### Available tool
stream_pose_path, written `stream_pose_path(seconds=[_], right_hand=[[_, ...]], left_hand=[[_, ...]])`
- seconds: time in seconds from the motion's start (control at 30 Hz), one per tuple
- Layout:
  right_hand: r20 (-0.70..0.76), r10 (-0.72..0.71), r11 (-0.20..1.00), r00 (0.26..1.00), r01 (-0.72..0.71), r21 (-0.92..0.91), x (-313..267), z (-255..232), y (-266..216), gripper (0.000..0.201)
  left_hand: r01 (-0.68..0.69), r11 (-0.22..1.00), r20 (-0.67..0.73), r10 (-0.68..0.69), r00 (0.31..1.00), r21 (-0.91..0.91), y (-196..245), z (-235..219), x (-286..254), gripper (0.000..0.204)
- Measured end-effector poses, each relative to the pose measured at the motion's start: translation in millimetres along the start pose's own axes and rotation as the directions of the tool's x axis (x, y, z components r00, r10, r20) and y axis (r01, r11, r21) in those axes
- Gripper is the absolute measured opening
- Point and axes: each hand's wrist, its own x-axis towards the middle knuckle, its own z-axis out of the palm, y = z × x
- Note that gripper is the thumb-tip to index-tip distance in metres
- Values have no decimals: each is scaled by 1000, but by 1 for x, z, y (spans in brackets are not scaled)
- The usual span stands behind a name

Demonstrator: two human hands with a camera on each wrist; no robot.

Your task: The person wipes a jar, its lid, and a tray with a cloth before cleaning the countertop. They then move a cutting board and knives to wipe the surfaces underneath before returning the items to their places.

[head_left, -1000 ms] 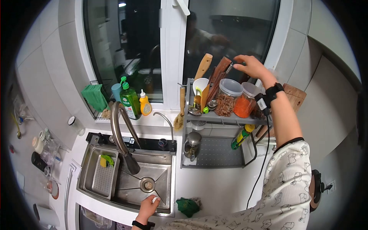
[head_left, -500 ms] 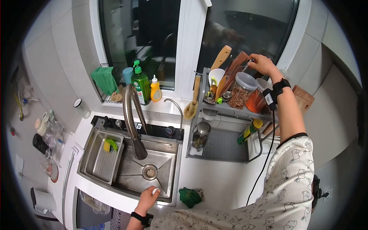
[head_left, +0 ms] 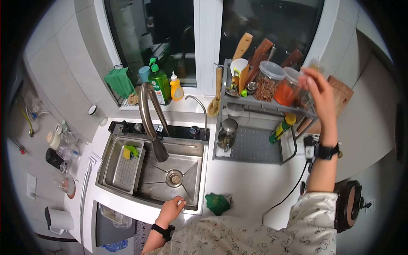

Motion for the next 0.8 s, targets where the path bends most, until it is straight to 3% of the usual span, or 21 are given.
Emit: stream_pose_path(seconds=[0.03, 0.07, 0.13, 0.2, 0.3, 0.37, 0.43, 0.47, 0.5, 0.57, 0.63, 0.67, 0.7, 0.73, 0.8], right_hand=[[19, 69, 987, 997, -71, 146, -30, 4, 10, 27], [24, 44, 982, 999, -48, 183, -58, 13, 11, 24], [42, 295, 899, 954, -293, 326, -124, 40, 39, 22], [138, 506, 760, 851, -516, 395, -191, 81, 57, 21], [504, 496, 671, 707, -680, 295, -280, 132, 74, 21], [657, 373, 786, 655, -599, 151, -296, 152, 41, 25], [781, 211, 770, 588, -592, 238, -300, 171, 14, 33], [778, 180, 773, 602, -575, 267, -297, 176, -3, 36], [772, 148, 778, 618, -554, 295, -292, 182, -17, 39], [657, 95, 697, 748, -521, 492, -293, 203, -32, 36], [569, 142, 750, 810, -463, 472, -285, 212, -47, 33], [488, 170, 800, 856, -409, 440, -282, 212, -50, 30], [469, 179, 806, 865, -402, 434, -282, 213, -47, 30], [530, 204, 724, 823, -492, 484, -284, 215, -42, 28], [620, 206, 602, 757, -597, 530, -291, 211, -28, 25]], left_hand=[[-37, 998, -2, 37, 999, 57, -1, 2, -3, 28], [-30, 999, -3, 30, 1000, 10, 0, 4, -6, 27], [-22, 1000, 2, 22, 1000, 13, 11, 4, -13, 27], [-53, 999, 21, 53, 998, 6, 12, 8, -18, 31], [-102, 992, -3, 102, 995, -79, 7, 19, -26, 36], [-93, 989, 15, 95, 995, -111, 11, 22, -31, 36], [24, 794, 93, 41, 995, -608, 17, 32, -28, 33], [82, 719, 142, 24, 990, -690, 27, 34, -25, 36], [87, 728, 160, 32, 987, -680, 38, 35, -23, 36], [129, 490, 153, 8, 988, -862, 63, 38, -17, 41], [103, 458, 154, 76, 985, -883, 85, 40, -16, 44], [126, 441, 148, 14, 989, -889, 91, 42, -16, 41], [146, 422, 140, -44, 989, -895, 95, 45, -14, 39], [92, 460, 138, 68, 988, -883, 87, 48, -10, 45], [96, 527, 161, 79, 984, -844, 88, 48, -18, 49]])
